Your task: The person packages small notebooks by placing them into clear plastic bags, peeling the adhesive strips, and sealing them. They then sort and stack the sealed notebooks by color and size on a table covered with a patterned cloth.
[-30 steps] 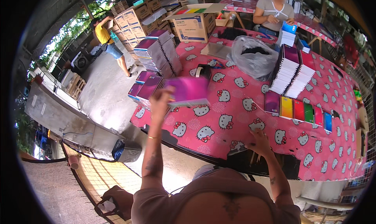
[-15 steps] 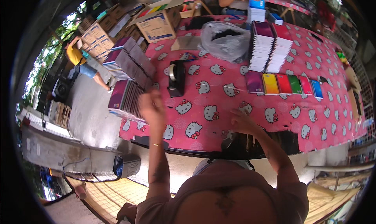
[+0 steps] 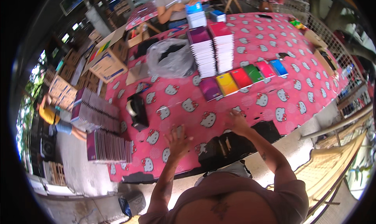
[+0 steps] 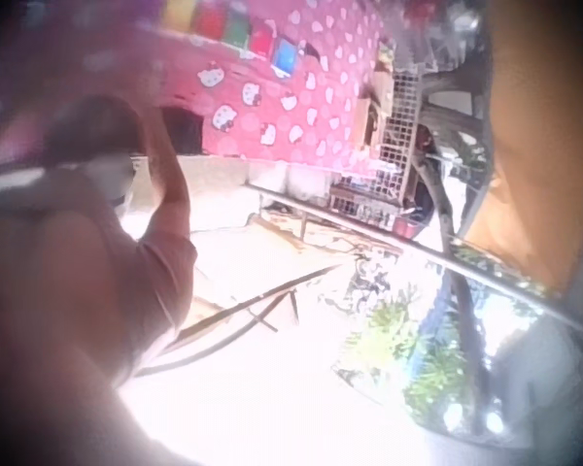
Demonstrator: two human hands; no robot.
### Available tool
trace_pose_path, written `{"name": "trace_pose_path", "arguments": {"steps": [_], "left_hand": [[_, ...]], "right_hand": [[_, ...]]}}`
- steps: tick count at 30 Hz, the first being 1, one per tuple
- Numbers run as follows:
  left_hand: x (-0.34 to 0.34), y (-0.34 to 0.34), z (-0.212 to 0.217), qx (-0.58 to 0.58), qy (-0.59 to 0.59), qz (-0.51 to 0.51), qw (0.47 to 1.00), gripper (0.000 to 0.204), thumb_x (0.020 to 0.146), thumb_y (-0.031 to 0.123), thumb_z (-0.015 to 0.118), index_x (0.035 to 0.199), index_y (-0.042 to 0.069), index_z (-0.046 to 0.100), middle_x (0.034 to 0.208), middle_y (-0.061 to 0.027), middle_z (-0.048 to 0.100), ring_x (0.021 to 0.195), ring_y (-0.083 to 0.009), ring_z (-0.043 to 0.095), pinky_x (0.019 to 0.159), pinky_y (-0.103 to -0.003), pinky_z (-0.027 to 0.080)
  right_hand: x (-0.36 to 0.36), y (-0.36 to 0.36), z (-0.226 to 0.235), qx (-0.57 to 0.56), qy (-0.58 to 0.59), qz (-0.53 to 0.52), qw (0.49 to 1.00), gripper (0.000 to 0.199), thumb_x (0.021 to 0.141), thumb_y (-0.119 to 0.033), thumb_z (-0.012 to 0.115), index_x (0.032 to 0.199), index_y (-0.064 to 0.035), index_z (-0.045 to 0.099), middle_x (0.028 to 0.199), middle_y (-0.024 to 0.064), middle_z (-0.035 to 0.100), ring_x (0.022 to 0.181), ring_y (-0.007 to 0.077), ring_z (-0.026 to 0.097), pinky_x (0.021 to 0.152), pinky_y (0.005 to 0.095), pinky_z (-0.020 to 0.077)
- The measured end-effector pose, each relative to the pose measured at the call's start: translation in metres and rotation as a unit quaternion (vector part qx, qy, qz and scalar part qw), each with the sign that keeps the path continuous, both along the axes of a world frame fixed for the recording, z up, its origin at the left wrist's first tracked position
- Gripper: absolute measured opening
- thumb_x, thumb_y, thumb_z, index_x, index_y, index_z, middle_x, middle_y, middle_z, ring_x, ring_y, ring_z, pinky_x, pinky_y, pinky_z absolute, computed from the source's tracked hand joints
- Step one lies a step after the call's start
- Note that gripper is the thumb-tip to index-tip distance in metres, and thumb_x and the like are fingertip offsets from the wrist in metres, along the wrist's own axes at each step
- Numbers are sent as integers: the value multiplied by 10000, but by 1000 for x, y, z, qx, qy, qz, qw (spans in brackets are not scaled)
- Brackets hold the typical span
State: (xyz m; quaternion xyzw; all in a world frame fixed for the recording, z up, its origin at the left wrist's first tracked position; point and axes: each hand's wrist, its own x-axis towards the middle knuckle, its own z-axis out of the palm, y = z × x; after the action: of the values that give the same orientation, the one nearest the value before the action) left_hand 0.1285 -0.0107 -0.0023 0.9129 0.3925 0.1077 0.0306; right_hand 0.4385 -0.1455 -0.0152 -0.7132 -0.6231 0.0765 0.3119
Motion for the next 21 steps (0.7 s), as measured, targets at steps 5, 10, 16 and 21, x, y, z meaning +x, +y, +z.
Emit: {"name": "trace_pose_path", "arguments": {"steps": [5,10,16,21], "left_hand": [[84,0,64,0,-202,-54,978,548,920,348,643,1358,39,532,1360,-275,491,1254,-470,469,1030,-594,379],[266,-27,53,-20,-208,-194,959,430,906,270,666,1240,14,578,1234,-212,588,1145,-394,557,963,-500,455],[464,-50,25,-131,-197,-180,955,369,894,252,680,1155,3,600,1054,-196,652,1001,-389,643,816,-488,528],[589,-46,26,-159,-89,-4,983,335,880,234,700,1057,-24,579,950,-224,662,921,-399,675,764,-495,548]], "right_hand": [[163,-20,8,55,37,-146,987,317,799,-149,719,1095,-53,661,1245,198,595,1153,403,558,1004,489,442],[351,-7,12,10,-59,-197,979,375,802,-20,578,1163,-89,654,1284,154,590,1163,396,557,1016,488,444],[499,35,7,-130,-107,-146,975,516,829,-6,520,1329,-132,558,1347,149,554,1245,377,535,1012,506,464],[554,29,-5,-227,-75,-48,970,545,822,-176,691,1350,-125,565,1341,149,567,1235,358,551,1036,486,443]]}}
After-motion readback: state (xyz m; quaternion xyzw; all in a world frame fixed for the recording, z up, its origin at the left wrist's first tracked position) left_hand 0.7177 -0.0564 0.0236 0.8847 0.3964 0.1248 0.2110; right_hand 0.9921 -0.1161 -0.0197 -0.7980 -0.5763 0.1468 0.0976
